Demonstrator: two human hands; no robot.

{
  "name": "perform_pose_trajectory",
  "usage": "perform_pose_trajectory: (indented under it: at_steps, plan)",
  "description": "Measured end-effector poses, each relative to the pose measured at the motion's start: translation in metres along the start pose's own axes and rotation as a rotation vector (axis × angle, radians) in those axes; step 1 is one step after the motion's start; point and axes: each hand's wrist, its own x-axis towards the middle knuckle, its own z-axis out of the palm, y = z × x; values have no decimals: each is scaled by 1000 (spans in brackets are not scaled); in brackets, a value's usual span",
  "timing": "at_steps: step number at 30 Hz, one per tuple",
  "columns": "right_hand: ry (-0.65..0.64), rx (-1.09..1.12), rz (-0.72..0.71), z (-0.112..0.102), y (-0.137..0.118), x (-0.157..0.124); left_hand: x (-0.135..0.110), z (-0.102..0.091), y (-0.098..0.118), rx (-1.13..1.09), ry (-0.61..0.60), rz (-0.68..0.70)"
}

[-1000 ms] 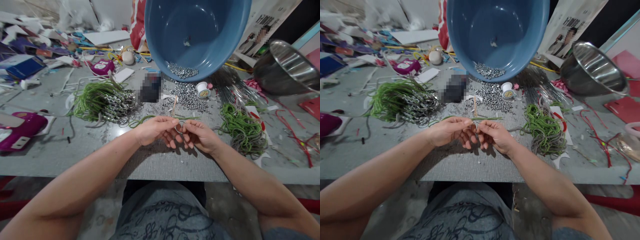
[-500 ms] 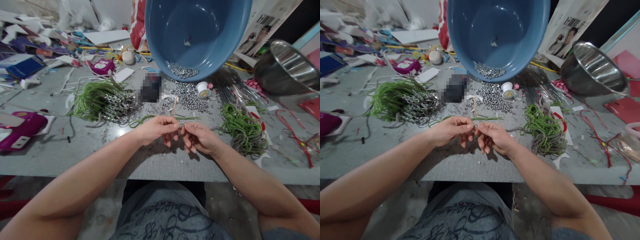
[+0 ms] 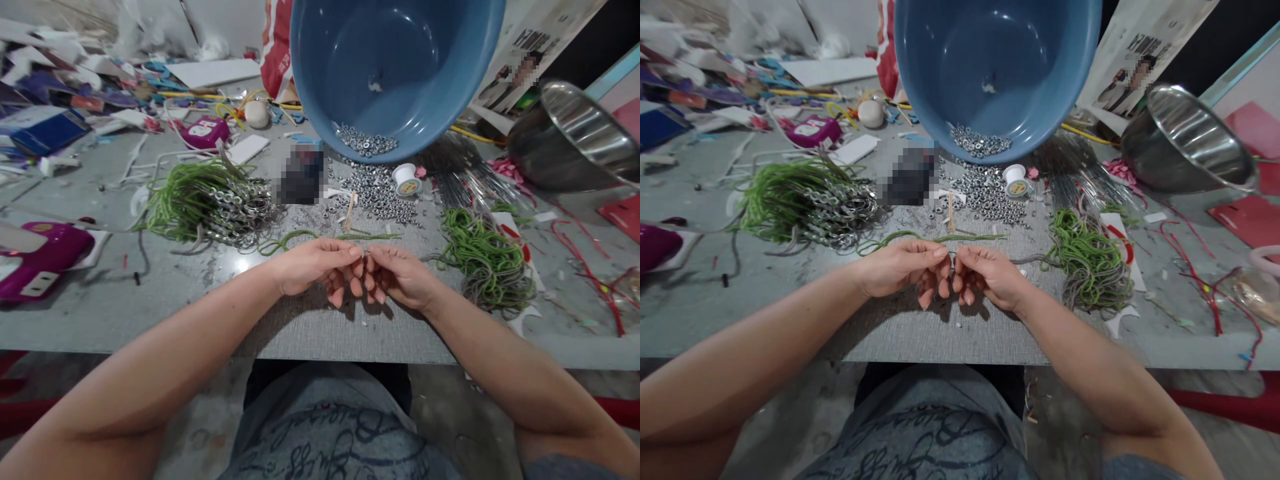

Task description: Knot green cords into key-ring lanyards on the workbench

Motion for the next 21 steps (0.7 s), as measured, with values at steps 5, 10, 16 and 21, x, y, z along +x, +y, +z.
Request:
perform_pose_trajectory:
  at_steps: [5, 10, 16, 21]
  plan:
    - [-3, -9, -9, 1, 1, 0, 1, 1, -1, 11, 8, 9]
    - [65, -47, -3, 4, 4, 1, 1, 0, -2, 60, -17, 3]
    - [101, -81, -32, 5, 5, 1, -1, 1, 0, 100, -18, 6]
    - [117, -283, -119, 1, 1, -2, 0, 0, 0, 277, 131, 86]
